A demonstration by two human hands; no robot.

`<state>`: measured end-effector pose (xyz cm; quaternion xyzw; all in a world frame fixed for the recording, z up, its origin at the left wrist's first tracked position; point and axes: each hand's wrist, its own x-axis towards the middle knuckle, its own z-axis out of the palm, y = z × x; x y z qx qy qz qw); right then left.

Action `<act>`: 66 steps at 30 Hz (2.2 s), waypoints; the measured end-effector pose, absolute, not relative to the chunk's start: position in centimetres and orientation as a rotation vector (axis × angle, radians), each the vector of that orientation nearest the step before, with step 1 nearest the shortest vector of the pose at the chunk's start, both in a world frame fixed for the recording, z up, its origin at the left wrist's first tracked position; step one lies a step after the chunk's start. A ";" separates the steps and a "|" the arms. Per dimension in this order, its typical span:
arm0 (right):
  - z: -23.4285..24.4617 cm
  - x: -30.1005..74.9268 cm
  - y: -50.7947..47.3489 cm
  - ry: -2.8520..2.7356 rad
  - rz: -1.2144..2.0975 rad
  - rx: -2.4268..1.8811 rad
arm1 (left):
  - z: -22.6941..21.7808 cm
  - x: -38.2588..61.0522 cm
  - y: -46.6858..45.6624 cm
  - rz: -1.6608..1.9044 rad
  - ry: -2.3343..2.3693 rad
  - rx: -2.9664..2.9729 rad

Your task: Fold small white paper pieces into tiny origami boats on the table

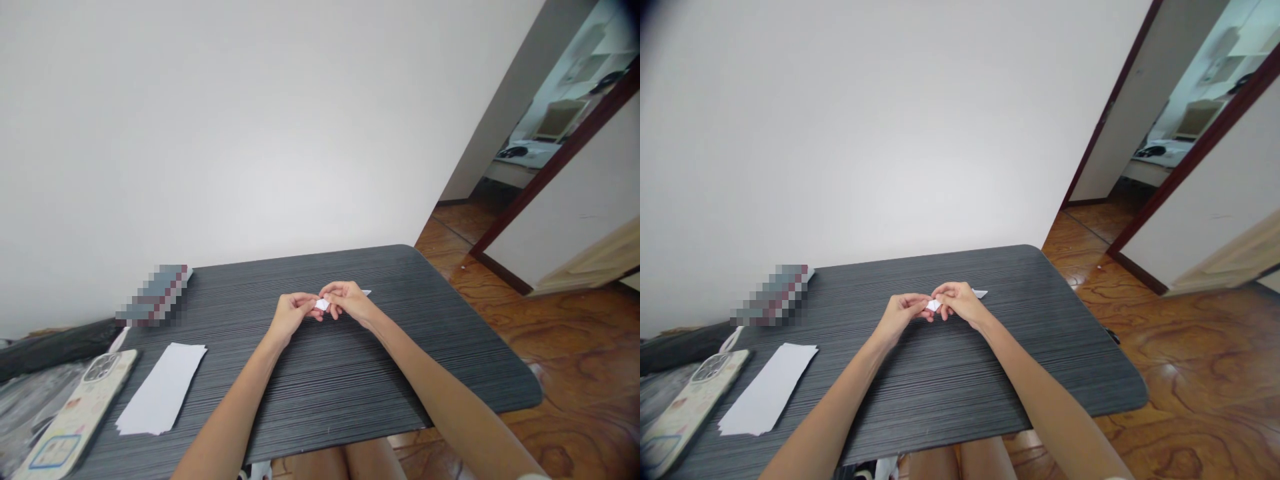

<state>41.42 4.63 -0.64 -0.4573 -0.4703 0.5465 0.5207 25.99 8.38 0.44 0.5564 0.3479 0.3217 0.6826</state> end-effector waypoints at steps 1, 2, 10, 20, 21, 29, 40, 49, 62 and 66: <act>-0.6 41.5 4.7 -1.096 1.307 -1.073 | 0.4 26.0 8.4 0.729 0.775 1.232; -0.6 41.5 4.7 -1.074 1.306 -1.050 | 0.4 26.0 8.4 0.738 0.769 1.230; -0.4 41.8 4.8 -1.231 1.085 -1.090 | 0.3 26.0 8.7 0.816 0.723 1.496; -0.4 41.4 4.8 -1.252 0.888 -1.084 | 0.6 25.9 8.6 0.808 0.637 1.462; -0.2 41.4 4.7 -1.240 0.884 -1.065 | 0.6 25.8 8.6 0.804 0.625 1.472; -0.7 41.5 4.8 -1.023 1.177 -0.967 | 1.2 25.8 8.2 0.842 0.515 1.555; -0.6 41.2 4.8 -1.061 1.225 -0.995 | 0.5 25.6 8.5 0.866 0.509 1.668; -0.3 41.1 4.7 -1.216 1.161 -1.018 | 0.4 25.3 9.0 0.878 0.587 1.868; 0.3 41.1 3.8 -1.410 1.153 -0.967 | 1.2 24.5 9.4 0.920 0.559 2.096; 0.4 41.0 3.9 -1.360 1.272 -0.915 | 0.7 24.6 9.5 0.875 0.566 1.971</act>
